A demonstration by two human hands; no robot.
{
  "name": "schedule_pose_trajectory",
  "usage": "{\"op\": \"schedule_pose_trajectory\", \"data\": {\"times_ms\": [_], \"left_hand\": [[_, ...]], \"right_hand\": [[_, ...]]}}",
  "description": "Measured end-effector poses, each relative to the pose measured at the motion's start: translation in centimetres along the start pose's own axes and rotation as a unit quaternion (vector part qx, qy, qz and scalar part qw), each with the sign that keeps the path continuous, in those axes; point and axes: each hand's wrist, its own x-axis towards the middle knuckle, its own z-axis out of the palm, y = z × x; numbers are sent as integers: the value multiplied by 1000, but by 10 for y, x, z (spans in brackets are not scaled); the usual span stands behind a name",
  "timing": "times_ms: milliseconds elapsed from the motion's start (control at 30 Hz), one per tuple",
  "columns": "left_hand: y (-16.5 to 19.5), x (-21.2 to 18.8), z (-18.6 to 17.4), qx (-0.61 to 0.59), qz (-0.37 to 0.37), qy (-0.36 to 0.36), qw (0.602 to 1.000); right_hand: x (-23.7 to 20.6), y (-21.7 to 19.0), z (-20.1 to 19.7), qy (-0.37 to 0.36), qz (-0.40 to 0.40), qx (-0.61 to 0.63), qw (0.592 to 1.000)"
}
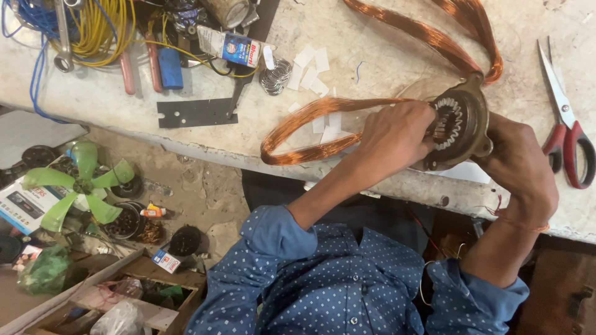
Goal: The person winds copper wire around a motor stator core, inserting small white insulating strips between layers. They use scissors to cut the strips and continue winding the wire into the stator slots.
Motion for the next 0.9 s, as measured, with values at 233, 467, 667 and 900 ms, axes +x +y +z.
{"op": "schedule_pose_trajectory", "data": {"times_ms": [233, 467, 667, 900], "left_hand": [[-2, -4, 4, -38, -25, -19, 999], [2, -1, 1, -5, -10, 3, 1000], [0, -1, -9, 5, 15, -8, 1000], [3, -4, -9, -42, -20, 9, 999]], "right_hand": [[4, 7, -7, -1, 14, -113, 993], [4, 4, -8, -8, 6, -117, 993], [2, 7, -2, -7, 35, -121, 992], [8, 11, -9, -35, -34, -194, 980]]}}
